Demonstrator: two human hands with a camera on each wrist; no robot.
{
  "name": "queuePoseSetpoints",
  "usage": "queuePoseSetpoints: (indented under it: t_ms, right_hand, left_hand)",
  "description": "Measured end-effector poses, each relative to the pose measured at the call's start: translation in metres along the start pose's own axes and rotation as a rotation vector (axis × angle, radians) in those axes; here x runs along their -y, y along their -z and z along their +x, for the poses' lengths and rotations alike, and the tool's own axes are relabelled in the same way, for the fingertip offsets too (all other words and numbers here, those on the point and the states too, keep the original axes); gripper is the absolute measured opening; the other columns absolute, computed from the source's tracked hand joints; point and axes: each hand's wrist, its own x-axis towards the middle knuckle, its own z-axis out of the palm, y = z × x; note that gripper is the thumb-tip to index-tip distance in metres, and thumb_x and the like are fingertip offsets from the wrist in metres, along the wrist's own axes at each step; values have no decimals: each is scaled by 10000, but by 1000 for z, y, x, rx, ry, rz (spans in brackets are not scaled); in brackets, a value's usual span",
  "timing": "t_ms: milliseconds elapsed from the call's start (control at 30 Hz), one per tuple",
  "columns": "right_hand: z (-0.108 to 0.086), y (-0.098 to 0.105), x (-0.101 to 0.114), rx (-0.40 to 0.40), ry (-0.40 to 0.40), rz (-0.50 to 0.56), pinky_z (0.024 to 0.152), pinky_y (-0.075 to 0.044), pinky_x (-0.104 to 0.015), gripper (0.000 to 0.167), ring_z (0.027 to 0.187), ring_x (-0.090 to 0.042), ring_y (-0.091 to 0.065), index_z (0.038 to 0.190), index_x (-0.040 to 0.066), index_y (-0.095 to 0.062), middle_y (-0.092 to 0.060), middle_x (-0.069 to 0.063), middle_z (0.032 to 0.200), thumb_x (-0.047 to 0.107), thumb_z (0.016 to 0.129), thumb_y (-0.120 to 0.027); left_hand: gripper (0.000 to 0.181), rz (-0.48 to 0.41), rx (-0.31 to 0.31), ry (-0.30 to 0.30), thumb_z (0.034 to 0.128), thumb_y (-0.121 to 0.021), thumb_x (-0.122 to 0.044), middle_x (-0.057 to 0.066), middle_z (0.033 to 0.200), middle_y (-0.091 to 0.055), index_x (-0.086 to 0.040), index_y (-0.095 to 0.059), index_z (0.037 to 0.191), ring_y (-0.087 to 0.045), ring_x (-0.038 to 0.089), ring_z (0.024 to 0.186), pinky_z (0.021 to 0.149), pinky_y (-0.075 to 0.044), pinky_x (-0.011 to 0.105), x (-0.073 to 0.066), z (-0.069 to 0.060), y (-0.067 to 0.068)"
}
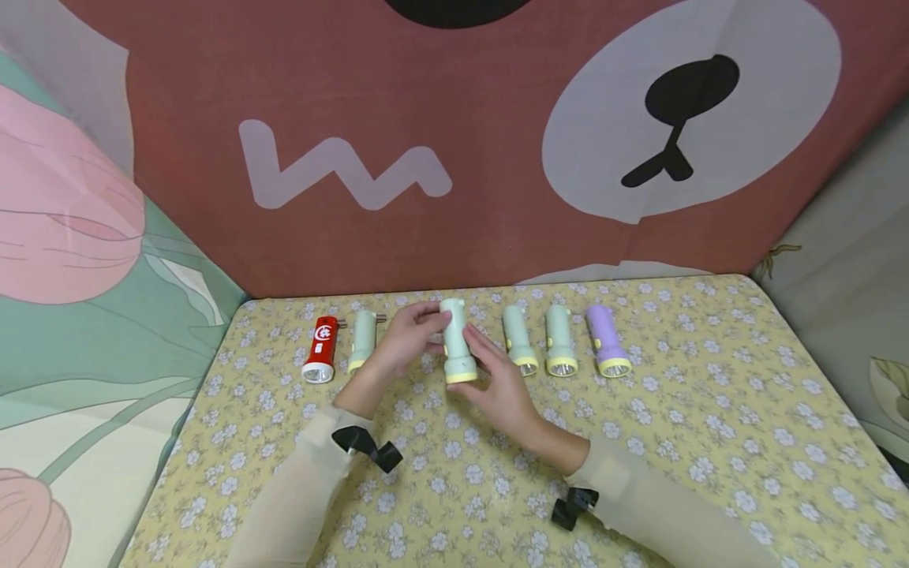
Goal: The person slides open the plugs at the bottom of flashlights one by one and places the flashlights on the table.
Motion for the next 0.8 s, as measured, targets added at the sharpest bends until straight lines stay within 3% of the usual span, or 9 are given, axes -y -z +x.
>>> queuePoseSetpoints:
  t_ms: [333, 600, 800]
  right_hand:
    - [-1, 0, -4, 6, 36, -29, 1073, -465, -329, 845, 1445, -354, -388, 1545, -28, -369, -303, -179, 1623, 4, 836, -828]
    - [-2, 2, -6, 15, 28, 11, 1072, -474, -353, 860, 1441, -340, -398, 1555, 2, -371, -312, -171, 1626, 31, 834, -839]
    - [-1, 4, -8, 13, 34, 55, 1068, -484, -444, 840, 1447, -337, -389, 1552, 15, -378, -338, -179, 1613, 73, 849, -835]
  left_hand:
    - [521, -12, -12, -4, 1061, -568, -170, 258, 1347, -559, 57, -406, 1501, -593, 415, 1197, 912, -585, 460, 0, -1, -2]
    - [553, -6, -13, -7, 1056, -579, -177, 268, 1379, -535, 62, -383, 1515, -589, 418, 1208, 910, -588, 444, -2, -2, -2]
    - [544, -1, -12, -21, 1058, -577, -162, 269, 1389, -533, 60, -384, 1515, -597, 397, 1206, 905, -590, 446, -3, -4, -2]
